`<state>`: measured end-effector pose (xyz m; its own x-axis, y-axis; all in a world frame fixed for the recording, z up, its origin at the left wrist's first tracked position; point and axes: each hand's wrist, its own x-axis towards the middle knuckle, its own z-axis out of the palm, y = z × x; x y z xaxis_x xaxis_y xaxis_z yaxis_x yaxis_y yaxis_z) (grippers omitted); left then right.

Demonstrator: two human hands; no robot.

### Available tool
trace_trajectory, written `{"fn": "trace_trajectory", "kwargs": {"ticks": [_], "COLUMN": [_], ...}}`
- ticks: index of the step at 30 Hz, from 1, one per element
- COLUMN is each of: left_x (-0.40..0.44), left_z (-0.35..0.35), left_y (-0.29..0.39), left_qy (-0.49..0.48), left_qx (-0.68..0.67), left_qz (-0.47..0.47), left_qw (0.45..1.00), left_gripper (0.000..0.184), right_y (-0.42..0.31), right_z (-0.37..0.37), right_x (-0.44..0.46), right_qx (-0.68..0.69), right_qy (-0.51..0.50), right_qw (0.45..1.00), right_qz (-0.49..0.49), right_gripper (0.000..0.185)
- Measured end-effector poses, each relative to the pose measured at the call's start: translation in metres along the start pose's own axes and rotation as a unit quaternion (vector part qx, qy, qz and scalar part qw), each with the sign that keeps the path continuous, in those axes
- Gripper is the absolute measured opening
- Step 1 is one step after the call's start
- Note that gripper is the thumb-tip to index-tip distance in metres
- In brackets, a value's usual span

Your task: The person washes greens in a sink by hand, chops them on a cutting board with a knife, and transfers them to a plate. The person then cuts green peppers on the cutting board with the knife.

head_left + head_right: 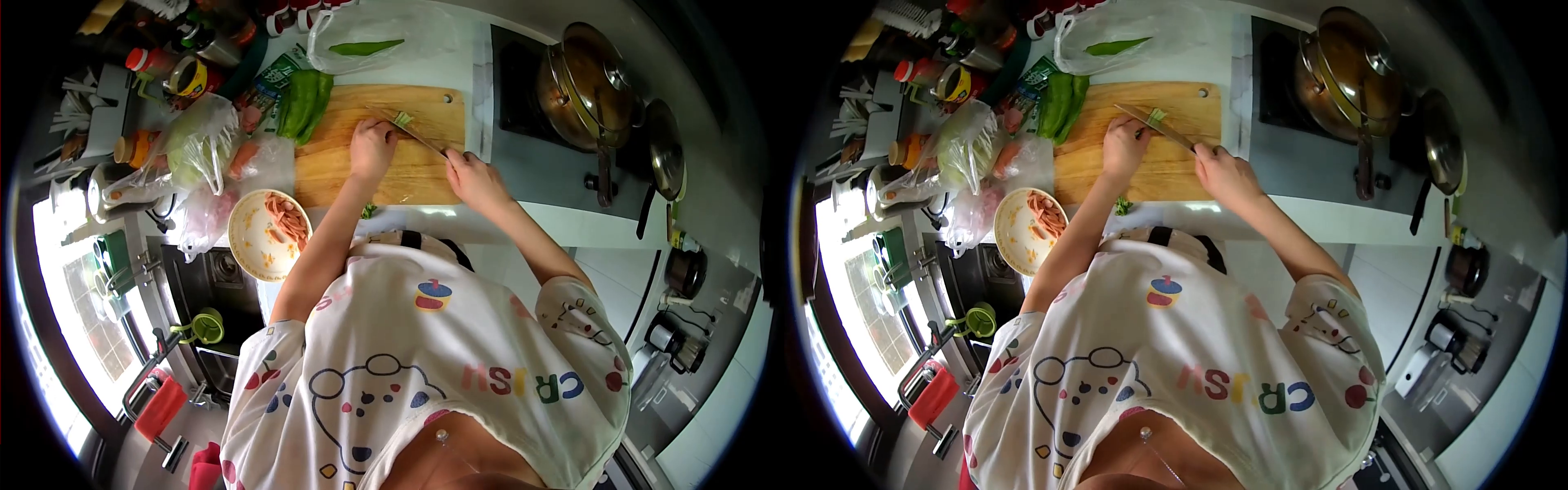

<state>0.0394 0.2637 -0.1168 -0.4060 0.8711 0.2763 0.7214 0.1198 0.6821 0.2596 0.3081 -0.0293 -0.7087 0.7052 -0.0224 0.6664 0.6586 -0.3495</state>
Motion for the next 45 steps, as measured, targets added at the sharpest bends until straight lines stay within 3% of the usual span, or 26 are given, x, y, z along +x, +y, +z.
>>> {"fn": "trace_trajectory", "kwargs": {"ticks": [22, 28, 31, 34, 36, 42, 45], "left_x": [0.010, 0.004, 0.002, -0.002, -0.008, -0.016, -0.016], "left_z": [-0.006, -0.010, -0.014, -0.020, -0.024, -0.025, -0.021], "left_y": [-0.001, 0.007, 0.009, 0.014, 0.016, 0.004, 0.004], "left_qy": [-0.060, -0.035, -0.034, -0.015, -0.012, -0.025, -0.009], "left_qx": [-0.029, -0.021, -0.022, -0.034, -0.051, 0.025, 0.033], "left_qz": [-0.020, -0.008, -0.005, -0.008, -0.025, 0.047, 0.048], "left_qw": [0.998, 0.999, 0.999, 0.999, 0.998, 0.998, 0.998], "left_gripper": [0.008, 0.009, 0.015, 0.016, 0.017, 0.017, 0.008], "right_y": [0.000, 0.000, 0.010, 0.009, 0.005, -0.006, -0.007], "right_z": [-0.004, 0.000, 0.005, 0.002, -0.003, -0.012, -0.011], "right_x": [0.029, 0.030, 0.027, 0.018, 0.013, 0.005, 0.002], "right_qx": [0.094, 0.065, 0.111, 0.120, 0.131, 0.143, 0.136], "right_qy": [-0.126, -0.114, -0.027, -0.009, -0.012, -0.056, -0.055], "right_qw": [0.988, 0.991, 0.993, 0.993, 0.991, 0.988, 0.989], "right_qz": [0.003, 0.017, -0.014, 0.012, 0.008, 0.005, 0.004], "right_gripper": [0.034, 0.021, 0.020, 0.017, 0.016, 0.013, 0.013]}}
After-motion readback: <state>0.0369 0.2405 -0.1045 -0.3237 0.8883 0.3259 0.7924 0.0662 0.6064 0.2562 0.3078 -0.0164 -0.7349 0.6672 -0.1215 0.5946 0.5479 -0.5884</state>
